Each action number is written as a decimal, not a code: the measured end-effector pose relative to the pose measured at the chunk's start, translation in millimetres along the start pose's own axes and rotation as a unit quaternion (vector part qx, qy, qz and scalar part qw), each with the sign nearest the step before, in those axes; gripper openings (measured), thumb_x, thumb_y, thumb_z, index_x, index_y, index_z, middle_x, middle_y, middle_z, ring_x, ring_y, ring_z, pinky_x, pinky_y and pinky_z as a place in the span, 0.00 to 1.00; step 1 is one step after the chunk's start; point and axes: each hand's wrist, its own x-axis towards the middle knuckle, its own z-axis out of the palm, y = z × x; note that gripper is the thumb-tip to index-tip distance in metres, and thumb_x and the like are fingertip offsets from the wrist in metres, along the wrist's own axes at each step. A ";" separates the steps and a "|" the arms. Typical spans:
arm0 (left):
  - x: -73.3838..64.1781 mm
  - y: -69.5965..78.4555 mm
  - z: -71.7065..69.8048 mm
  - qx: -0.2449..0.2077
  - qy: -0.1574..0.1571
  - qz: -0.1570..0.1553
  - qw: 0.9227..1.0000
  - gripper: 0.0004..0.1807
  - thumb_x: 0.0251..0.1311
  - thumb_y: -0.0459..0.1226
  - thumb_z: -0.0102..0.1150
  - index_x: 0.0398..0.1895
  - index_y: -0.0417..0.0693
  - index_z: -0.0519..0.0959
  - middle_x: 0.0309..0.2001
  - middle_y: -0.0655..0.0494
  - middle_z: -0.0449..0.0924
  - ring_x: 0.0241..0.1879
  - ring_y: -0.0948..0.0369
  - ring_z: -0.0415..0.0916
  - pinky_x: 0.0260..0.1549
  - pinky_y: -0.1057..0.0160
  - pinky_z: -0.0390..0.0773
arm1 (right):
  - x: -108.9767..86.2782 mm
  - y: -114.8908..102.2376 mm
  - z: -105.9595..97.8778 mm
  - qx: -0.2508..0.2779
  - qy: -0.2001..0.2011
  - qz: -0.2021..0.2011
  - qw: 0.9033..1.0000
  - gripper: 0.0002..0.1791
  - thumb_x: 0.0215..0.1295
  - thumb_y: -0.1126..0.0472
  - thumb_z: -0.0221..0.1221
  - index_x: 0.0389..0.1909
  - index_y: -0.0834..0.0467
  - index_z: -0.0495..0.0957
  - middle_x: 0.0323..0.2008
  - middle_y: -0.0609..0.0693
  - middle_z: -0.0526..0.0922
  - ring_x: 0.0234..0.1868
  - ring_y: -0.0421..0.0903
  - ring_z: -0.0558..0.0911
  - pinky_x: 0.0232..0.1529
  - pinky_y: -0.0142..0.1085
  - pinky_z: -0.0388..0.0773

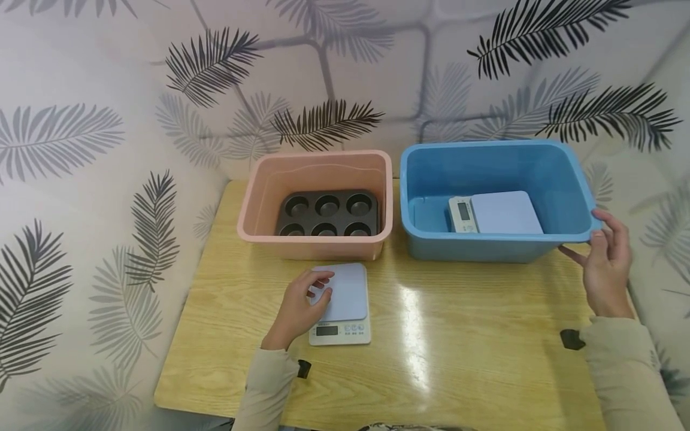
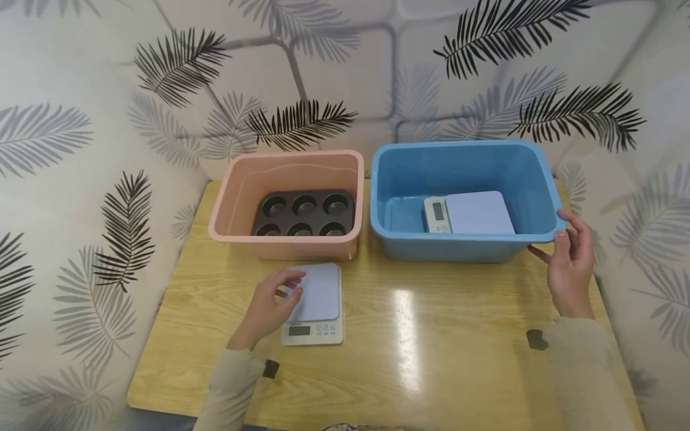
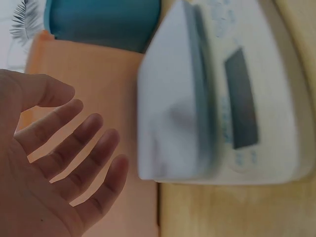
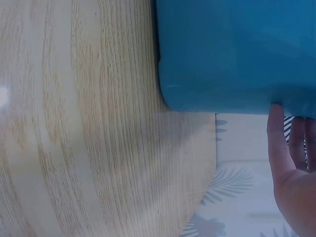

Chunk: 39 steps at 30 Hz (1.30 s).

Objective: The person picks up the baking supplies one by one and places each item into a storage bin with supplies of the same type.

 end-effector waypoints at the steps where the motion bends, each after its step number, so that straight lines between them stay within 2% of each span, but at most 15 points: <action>1: -1.7 -2.4 0.4 -0.002 0.000 -0.006 1.000 0.18 0.71 0.31 0.66 0.62 0.41 0.86 0.52 0.43 0.88 0.49 0.50 0.85 0.45 0.45 0.87 | -0.1 0.0 -0.1 0.001 -0.001 -0.001 1.000 0.23 0.88 0.62 0.49 0.78 0.56 0.70 0.65 0.51 0.75 0.65 0.45 0.78 0.40 0.25 0.88; 11: -13.7 -16.1 3.4 0.003 0.007 -0.051 0.999 0.17 0.71 0.30 0.66 0.61 0.43 0.86 0.51 0.47 0.88 0.49 0.53 0.85 0.45 0.53 0.86 | -1.2 1.0 0.0 0.009 -0.001 -0.005 1.000 0.23 0.88 0.62 0.48 0.78 0.57 0.69 0.64 0.51 0.76 0.64 0.45 0.79 0.41 0.26 0.88; 21: -19.3 -27.9 3.5 -0.008 0.020 -0.075 0.997 0.17 0.73 0.30 0.64 0.62 0.44 0.86 0.53 0.48 0.89 0.51 0.53 0.86 0.48 0.52 0.86 | -1.4 0.4 -0.1 0.005 0.003 0.002 1.000 0.23 0.88 0.62 0.46 0.79 0.56 0.69 0.65 0.51 0.75 0.66 0.46 0.77 0.42 0.25 0.88; 26: -19.7 -31.0 1.8 -0.010 0.027 -0.078 0.997 0.16 0.72 0.29 0.64 0.61 0.43 0.86 0.54 0.47 0.89 0.50 0.53 0.86 0.47 0.56 0.86 | -1.3 -0.5 0.6 -0.006 0.006 0.010 1.000 0.23 0.89 0.62 0.46 0.79 0.54 0.69 0.67 0.50 0.74 0.68 0.46 0.76 0.42 0.24 0.87; 32: -21.0 -33.9 1.4 -0.004 0.038 -0.080 0.996 0.18 0.72 0.28 0.63 0.62 0.42 0.85 0.48 0.47 0.88 0.46 0.54 0.86 0.42 0.65 0.82 | -1.1 0.6 -0.4 -0.008 0.003 0.007 1.000 0.24 0.89 0.60 0.47 0.79 0.54 0.68 0.68 0.50 0.74 0.69 0.46 0.76 0.42 0.24 0.87; 39: -20.0 -37.5 2.7 0.011 0.035 -0.101 0.994 0.21 0.73 0.30 0.61 0.67 0.40 0.82 0.41 0.49 0.86 0.42 0.58 0.82 0.39 0.68 0.79 | -0.6 2.2 -1.6 -0.013 0.002 0.004 1.000 0.24 0.89 0.59 0.48 0.79 0.54 0.68 0.68 0.50 0.74 0.70 0.47 0.75 0.42 0.24 0.87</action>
